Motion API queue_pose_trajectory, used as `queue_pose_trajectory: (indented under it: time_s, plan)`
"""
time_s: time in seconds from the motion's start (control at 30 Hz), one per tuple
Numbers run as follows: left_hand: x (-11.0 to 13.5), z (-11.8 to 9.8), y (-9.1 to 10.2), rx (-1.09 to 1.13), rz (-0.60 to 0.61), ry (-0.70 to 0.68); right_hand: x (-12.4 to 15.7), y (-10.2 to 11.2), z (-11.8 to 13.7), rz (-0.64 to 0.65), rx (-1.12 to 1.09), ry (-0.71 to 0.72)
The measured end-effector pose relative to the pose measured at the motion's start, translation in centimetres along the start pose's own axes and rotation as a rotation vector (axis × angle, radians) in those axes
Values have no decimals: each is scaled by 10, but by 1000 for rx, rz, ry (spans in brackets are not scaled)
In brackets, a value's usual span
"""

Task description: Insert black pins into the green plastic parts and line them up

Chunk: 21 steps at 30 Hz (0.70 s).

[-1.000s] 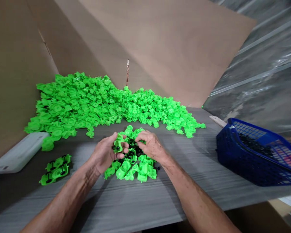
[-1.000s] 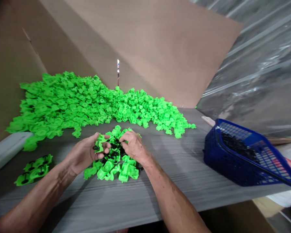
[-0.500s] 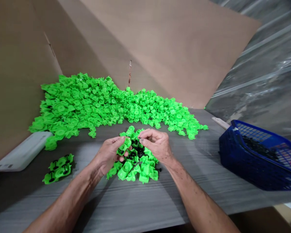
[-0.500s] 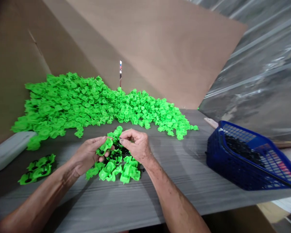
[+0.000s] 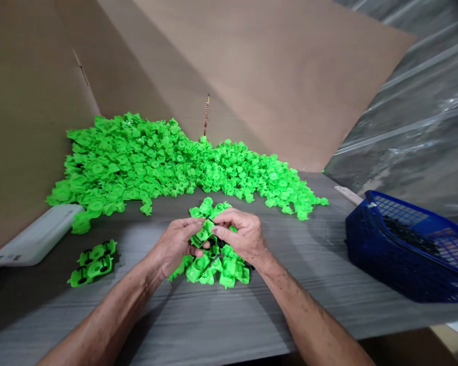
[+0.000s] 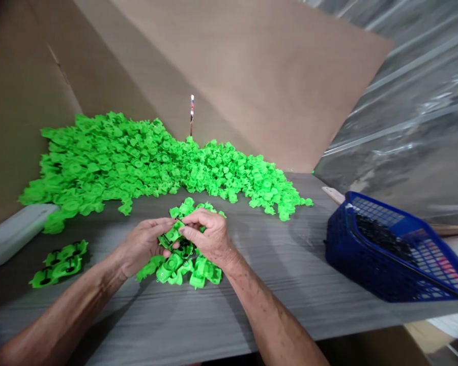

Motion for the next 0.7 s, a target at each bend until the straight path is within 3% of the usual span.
queue_pose_trajectory:
  time_s: [0.23, 0.7]
  plan:
    - [-1, 3, 2, 0, -24, -27, 4, -8, 10, 30, 217, 224]
    - [-3, 6, 3, 27, -55, -70, 6, -10, 13, 102, 393, 295]
Point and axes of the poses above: each hand's wrist, its own x-axis away from the middle knuckle, its own y-axis out of the back of the hand, z = x × y, the point moved 4 cm from there along -x, towards the middle knuckle, and after that the axes turned 7 degrees about x, right-handed, at the moved point
